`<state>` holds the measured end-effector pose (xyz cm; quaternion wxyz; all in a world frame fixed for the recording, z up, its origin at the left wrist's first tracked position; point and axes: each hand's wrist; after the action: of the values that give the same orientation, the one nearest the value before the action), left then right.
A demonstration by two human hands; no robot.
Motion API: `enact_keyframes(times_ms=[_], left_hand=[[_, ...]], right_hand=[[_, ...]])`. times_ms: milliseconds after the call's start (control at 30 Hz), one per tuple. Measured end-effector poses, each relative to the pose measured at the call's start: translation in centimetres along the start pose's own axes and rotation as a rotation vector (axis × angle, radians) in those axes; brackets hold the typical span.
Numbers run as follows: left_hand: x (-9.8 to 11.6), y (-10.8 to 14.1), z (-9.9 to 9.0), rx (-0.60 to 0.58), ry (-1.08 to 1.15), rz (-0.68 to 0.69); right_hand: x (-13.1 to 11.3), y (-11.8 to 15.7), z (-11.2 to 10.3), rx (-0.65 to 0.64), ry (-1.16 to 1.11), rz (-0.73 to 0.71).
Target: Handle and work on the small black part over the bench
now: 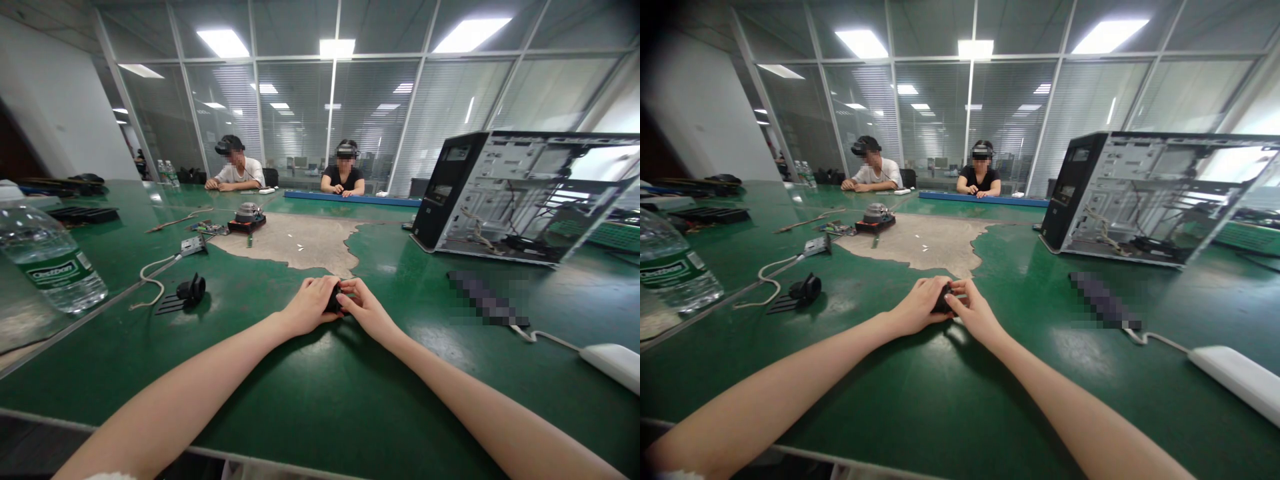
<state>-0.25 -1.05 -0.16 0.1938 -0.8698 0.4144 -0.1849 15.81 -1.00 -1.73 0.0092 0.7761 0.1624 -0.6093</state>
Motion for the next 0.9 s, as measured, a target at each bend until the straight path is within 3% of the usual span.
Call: enact_keyframes(times_ms=[367,633,733,900], left_hand=[[-0.1,0.0,0.3,0.008,-0.014,-0.016],[0.0,0.1,0.1,0.008,-0.016,0.001],[-0.1,0.1,0.2,0.012,-0.021,-0.002],[-0.1,0.0,0.2,0.013,-0.030,0.004]], right_hand=[[-0.8,0.7,0.0,-0.049,-0.014,-0.043],[-0.2,-0.1,0.0,0.016,0.000,0.024],[-0.4,0.0,-0.2,-0.034,0.004,0.039],[-1.1,0.8,-0.1,-0.052,-0.026,-0.041]])
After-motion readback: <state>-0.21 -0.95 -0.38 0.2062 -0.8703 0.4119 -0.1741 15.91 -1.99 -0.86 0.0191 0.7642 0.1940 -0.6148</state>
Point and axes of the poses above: each hand's wrist, its own y-axis away from the middle knuckle, its own z-axis out of the palm, x = y × z, and after that the axes turned 6 degrees about z, right-handed
